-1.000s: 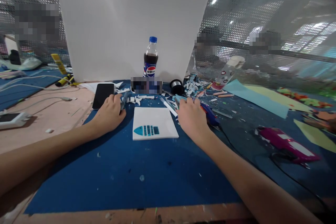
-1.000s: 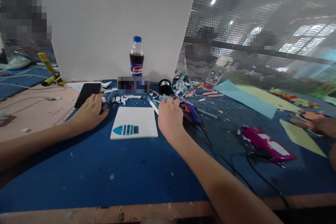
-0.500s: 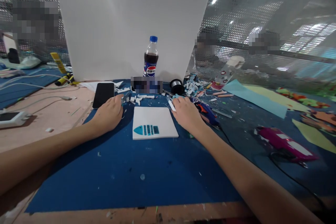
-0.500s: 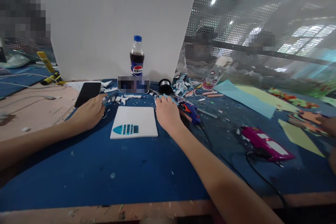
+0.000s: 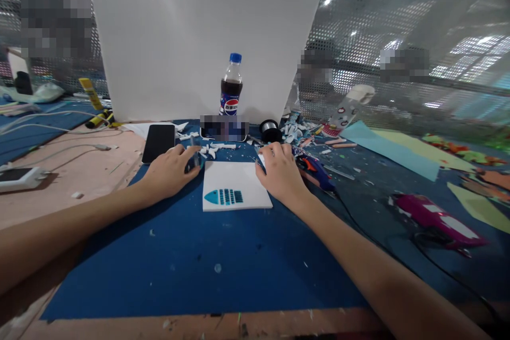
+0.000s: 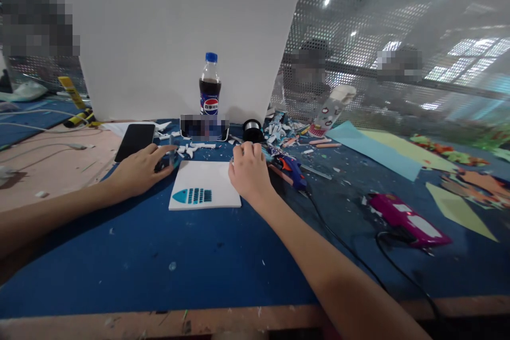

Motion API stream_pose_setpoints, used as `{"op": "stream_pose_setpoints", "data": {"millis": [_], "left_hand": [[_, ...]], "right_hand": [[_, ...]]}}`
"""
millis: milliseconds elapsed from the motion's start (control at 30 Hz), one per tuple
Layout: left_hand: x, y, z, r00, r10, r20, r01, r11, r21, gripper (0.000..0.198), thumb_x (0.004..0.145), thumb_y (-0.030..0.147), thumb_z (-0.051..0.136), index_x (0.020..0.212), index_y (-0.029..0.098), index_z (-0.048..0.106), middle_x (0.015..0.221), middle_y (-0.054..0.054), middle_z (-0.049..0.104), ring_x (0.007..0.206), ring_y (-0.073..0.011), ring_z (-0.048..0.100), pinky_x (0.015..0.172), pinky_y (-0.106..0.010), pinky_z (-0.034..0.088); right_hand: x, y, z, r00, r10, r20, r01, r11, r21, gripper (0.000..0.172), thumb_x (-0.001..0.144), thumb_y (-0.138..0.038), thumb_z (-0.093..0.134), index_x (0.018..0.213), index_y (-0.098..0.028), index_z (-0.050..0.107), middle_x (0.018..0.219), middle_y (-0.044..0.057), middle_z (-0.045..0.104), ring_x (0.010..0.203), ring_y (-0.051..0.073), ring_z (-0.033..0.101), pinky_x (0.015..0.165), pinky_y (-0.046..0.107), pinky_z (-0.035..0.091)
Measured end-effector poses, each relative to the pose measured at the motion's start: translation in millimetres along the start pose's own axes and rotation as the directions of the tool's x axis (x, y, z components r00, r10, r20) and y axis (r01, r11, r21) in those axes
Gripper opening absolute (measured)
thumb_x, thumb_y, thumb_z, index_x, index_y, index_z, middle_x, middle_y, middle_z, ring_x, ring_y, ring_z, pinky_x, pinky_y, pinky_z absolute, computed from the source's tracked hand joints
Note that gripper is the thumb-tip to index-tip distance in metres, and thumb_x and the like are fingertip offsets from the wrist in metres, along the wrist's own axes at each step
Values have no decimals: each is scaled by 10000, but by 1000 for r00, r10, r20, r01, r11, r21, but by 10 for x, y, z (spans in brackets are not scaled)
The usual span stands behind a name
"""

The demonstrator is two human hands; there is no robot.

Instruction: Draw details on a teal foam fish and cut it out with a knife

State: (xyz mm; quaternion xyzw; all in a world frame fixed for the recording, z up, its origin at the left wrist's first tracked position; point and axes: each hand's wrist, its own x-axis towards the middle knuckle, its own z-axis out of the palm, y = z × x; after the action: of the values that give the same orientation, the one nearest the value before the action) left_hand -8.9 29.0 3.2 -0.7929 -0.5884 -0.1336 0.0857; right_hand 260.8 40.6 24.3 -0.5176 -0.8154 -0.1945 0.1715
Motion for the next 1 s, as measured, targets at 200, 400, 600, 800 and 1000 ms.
{"op": "stream_pose_setpoints", "data": {"millis": [200, 400, 600, 800, 1000], "left_hand": [[25, -12, 20, 990, 118, 74, -120, 993, 20, 447, 966, 253, 318, 1394, 189, 426, 991, -105, 619, 833, -259, 632, 768, -385, 497], [43, -33, 49, 990, 105, 94, -110, 993, 41, 503, 981, 272, 287, 1468, 145, 317, 978, -135, 619, 825, -273, 640, 720, -378, 498], [56, -36, 32, 994, 26, 102, -26, 1000, 0, 493, 987, 277, 302, 1474, 206, 293, 1034, -113, 664, 892, -278, 671, 739, -374, 517], [5, 17, 74, 998, -25, 62, 29, 997, -67, 472, 967, 307, 352, 1420, 175, 357, 1128, -144, 661, 942, -299, 674, 807, -421, 524], [36, -53, -266, 972, -81, -219, 38, 981, -192, 459, 984, 351, 424, 1382, 125, 399, 1273, -184, 551, 1184, -330, 539, 960, -491, 472]], "right_hand": [[-25, -84, -39, 999, -45, -20, 46, 994, 94, 195, 875, -190, 474, 963, -116, 632, 1036, 177, 580, 1010, 324, 470, 855, 425, 444], [-63, -175, -54, 982, -184, 28, 176, 966, 187, 190, 894, -185, 481, 955, -105, 642, 1045, 167, 590, 996, 300, 480, 902, 413, 428], [-94, -256, -63, 970, -244, -18, 240, 937, 254, 189, 906, -172, 471, 963, -98, 636, 1029, 164, 597, 988, 289, 481, 876, 404, 438], [-101, -260, -22, 961, -274, -33, 271, 915, 298, 167, 906, -169, 491, 957, -100, 634, 1017, 162, 601, 968, 287, 481, 868, 409, 436], [-93, -227, 26, 970, -232, -78, 245, 915, 321, 179, 916, -179, 473, 969, -107, 629, 1017, 161, 605, 993, 287, 473, 889, 413, 423]]}}
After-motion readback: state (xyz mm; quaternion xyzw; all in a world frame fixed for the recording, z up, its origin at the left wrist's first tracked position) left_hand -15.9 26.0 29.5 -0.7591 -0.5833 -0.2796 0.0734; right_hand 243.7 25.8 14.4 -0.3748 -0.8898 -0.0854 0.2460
